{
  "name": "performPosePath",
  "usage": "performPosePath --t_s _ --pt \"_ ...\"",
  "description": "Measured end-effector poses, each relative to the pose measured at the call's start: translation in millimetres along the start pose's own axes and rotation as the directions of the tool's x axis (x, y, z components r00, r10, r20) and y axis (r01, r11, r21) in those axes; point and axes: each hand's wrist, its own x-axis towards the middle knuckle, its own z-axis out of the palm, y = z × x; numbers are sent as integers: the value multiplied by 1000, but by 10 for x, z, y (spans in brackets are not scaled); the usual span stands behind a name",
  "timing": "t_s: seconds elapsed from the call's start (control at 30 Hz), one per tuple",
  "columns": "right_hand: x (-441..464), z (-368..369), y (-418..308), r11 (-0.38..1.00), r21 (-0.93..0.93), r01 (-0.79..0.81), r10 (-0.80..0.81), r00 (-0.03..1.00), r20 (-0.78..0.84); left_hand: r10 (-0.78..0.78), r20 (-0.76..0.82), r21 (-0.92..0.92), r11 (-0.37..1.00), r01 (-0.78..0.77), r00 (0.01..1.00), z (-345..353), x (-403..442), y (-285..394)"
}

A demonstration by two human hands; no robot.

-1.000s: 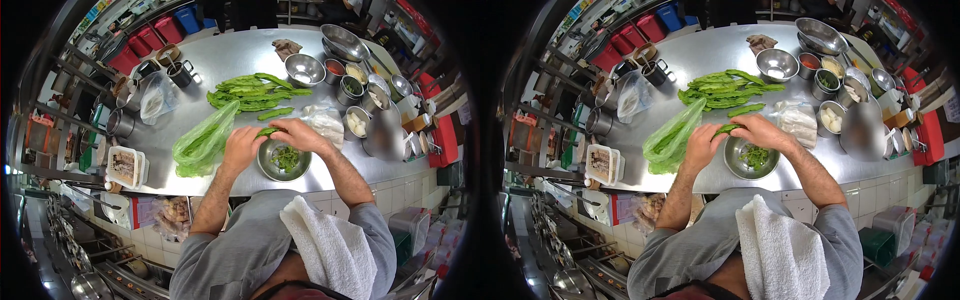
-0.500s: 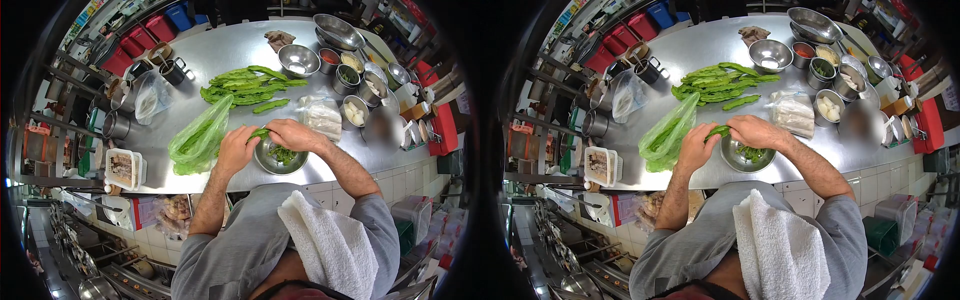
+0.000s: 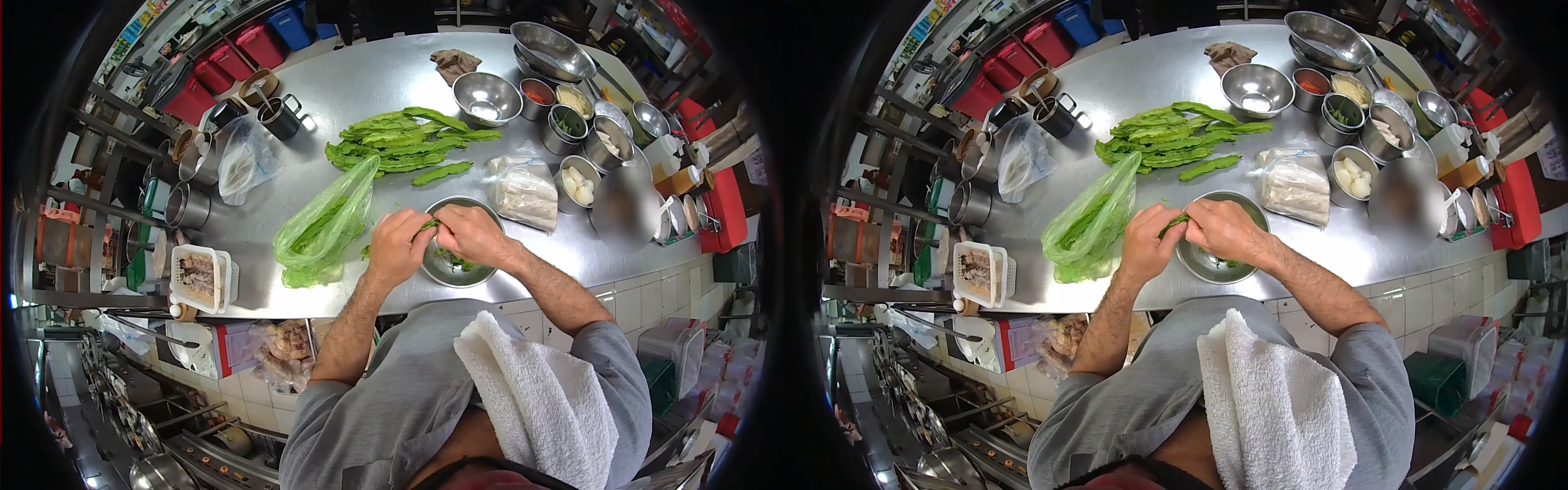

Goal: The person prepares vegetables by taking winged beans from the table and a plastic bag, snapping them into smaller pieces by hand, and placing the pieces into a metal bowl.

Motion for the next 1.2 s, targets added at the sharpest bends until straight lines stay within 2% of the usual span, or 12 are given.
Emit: performPosePath --t_s 0.3,0.37,0.5,0.57,0.6,0.67,0.7,0.77,0.9,1.0,1.07,1.2 --pt "32 -14 -13 975 206 -84 98 993 -58 87 -100 41 996 -83 991 25 14 45" --pt "42 -68 -99 857 415 -304 310 949 54 113 -117 42 993 -109 987 15 26 40" --pt "-8 20 -36 786 493 -373 387 919 78 135 -137 34 991 -132 981 44 32 29" --pt "-16 51 8 545 703 -457 473 860 192 160 -157 42 987 -155 975 57 35 48" --pt "-25 50 -6 545 704 -456 474 860 190 162 -156 42 987 -157 975 59 32 63" --pt "-18 49 -44 193 863 -468 528 790 311 77 -171 -27 996 -82 982 58 41 84" --pt "-9 52 -68 193 862 -469 526 791 312 75 -172 -26 996 -81 982 82 39 82" --pt "27 56 -119 89 928 -361 555 792 255 -132 -225 -244 967 76 965 153 50 59" --pt "51 97 -209 136 934 -329 599 778 187 -228 -237 -389 913 122 944 223 36 39" --pt "-34 263 -174 211 920 -331 628 767 132 -427 -225 -618 758 211 876 252 35 -30" --pt "-195 457 -63 564 732 -381 540 841 22 -580 -269 -859 505 81 769 8 208 -26" --pt "-440 338 74 780 450 -434 515 854 -69 -610 -323 -931 343 -125 724 -480 251 -224"
